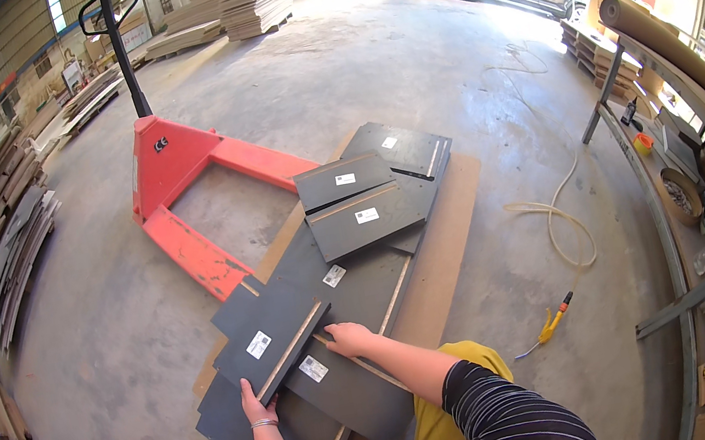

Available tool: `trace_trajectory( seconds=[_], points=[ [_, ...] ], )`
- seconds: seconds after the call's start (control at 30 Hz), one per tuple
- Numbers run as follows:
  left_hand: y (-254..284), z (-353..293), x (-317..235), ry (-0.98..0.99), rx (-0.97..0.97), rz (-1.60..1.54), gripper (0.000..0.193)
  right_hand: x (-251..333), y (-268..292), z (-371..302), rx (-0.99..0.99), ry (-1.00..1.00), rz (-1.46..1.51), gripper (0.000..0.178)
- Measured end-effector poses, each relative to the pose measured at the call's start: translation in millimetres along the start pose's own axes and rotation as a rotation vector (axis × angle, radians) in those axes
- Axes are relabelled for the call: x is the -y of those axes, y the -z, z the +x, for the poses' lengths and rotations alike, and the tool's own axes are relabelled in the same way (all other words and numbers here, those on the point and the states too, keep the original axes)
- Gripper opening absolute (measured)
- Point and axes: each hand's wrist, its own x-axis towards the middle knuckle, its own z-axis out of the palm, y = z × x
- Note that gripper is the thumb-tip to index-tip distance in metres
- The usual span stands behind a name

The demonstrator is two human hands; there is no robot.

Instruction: The person kneels on the floor and repeatedly picks up dark rectangular panels, aligns them, and stacks them into a neat pile. The person occasionally adjusts the stack and moves panels between piles before placing them onto a large cardboard sheet.

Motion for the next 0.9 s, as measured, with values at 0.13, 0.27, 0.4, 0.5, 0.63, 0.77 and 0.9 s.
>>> trace_trajectory(
  seconds=[0.13,0.27,0.4,0.5,0.63,0.77,0.9],
  points=[
    [1.3,2.3,0.8,-0.019,0.015,0.000,0.047,-1.2,-9.7,2.3,-0.001,0.005,-0.010,0.054],
    [3.2,3.6,2.6,-0.025,0.022,-0.008,0.048,0.0,-15.0,2.3,-0.033,0.029,-0.033,0.054],
    [3.2,4.1,2.8,-0.019,0.026,-0.032,0.050,1.0,-14.5,1.3,-0.031,0.020,-0.056,0.056],
    [2.7,3.8,2.8,-0.021,0.024,-0.036,0.051,1.6,-12.5,0.4,-0.011,0.006,-0.051,0.057],
    [3.6,5.1,4.2,-0.013,0.016,-0.033,0.051,4.2,-10.6,-0.9,0.009,0.010,-0.057,0.061],
    [6.0,7.6,8.6,-0.077,0.062,-0.089,0.047,6.8,-8.5,-2.6,0.024,0.026,-0.096,0.063],
    [4.6,2.6,15.0,-0.133,0.114,-0.159,0.041,0.4,2.7,1.9,0.067,-0.002,0.067,0.061]
  ],
)
